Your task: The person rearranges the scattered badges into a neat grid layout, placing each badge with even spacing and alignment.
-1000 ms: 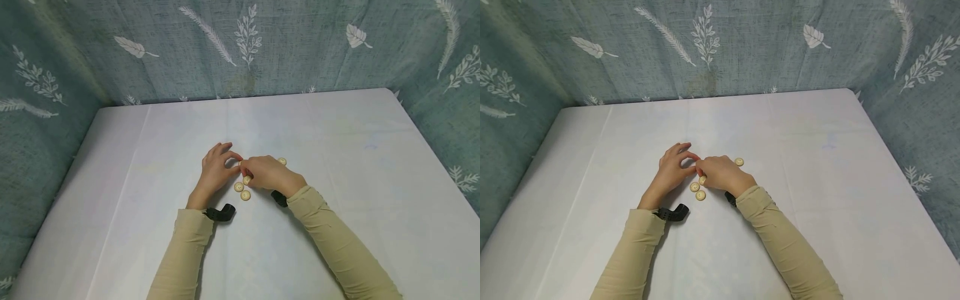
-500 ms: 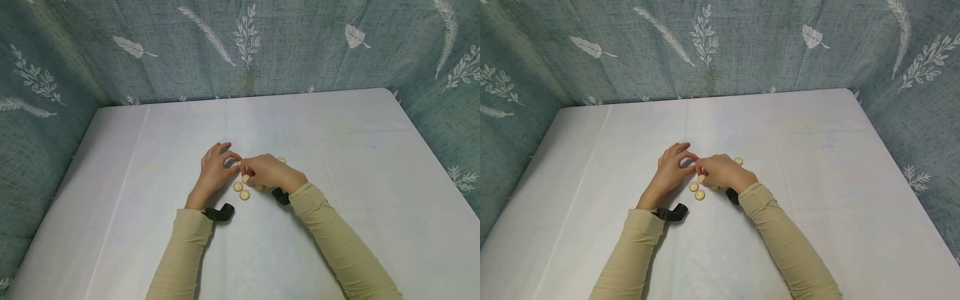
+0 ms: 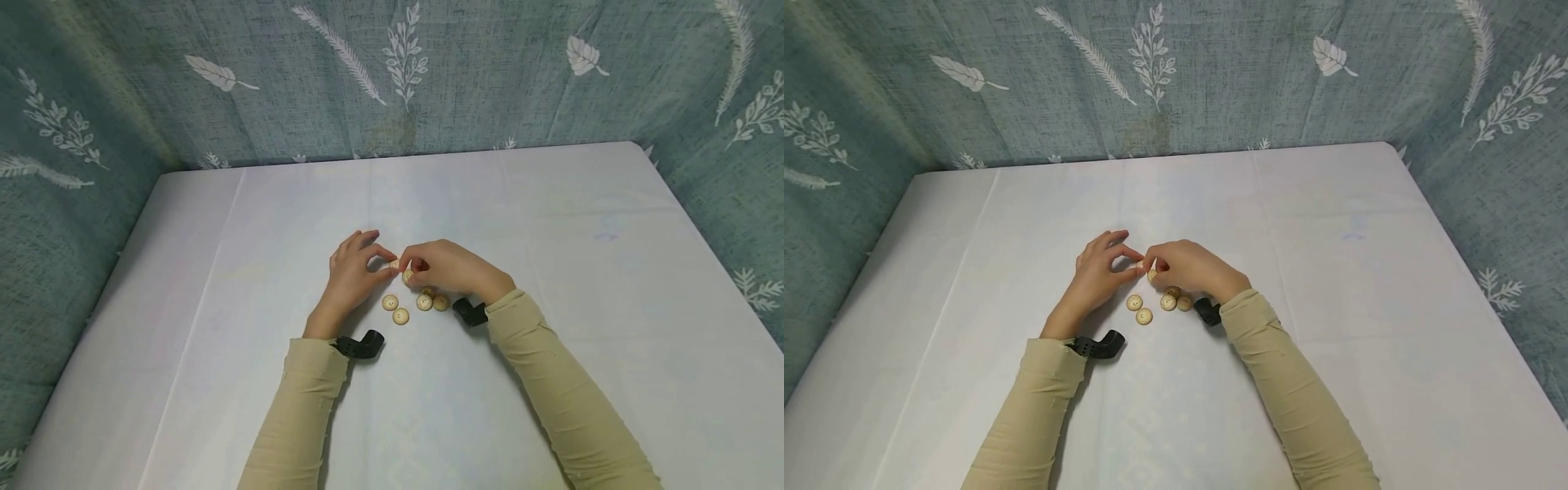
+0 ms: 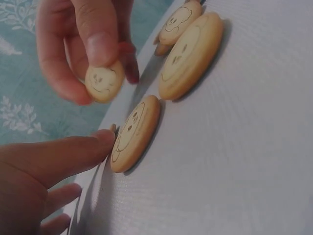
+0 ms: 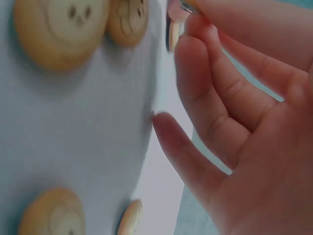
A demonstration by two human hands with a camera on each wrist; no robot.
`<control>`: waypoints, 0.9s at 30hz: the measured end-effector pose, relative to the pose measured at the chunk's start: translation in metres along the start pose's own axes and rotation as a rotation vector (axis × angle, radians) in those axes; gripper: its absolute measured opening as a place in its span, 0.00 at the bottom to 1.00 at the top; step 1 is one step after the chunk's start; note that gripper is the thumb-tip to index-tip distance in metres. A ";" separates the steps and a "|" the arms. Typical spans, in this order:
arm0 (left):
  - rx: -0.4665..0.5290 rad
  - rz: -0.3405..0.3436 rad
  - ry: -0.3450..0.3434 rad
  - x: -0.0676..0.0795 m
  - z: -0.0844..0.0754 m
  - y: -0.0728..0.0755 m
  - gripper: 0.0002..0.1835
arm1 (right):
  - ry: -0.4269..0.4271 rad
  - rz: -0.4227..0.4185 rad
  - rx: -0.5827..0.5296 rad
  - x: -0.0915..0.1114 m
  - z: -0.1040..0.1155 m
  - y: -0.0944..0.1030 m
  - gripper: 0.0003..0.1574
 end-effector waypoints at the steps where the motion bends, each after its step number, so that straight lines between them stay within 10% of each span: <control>1: 0.002 0.006 0.003 0.000 0.000 0.000 0.11 | -0.005 -0.007 -0.005 0.000 -0.002 0.002 0.11; 27: 0.061 0.080 0.064 -0.004 0.000 0.000 0.09 | -0.114 -0.192 -0.150 -0.001 -0.041 0.033 0.12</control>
Point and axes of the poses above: each hand's wrist, its own x-axis away from the middle knuckle, its own y-axis out of the back of the hand, z = x × y, the point moved 4 cm from there along -x, towards the middle knuckle, and after that the axes turned 2 degrees about y, right-handed, at the moved point
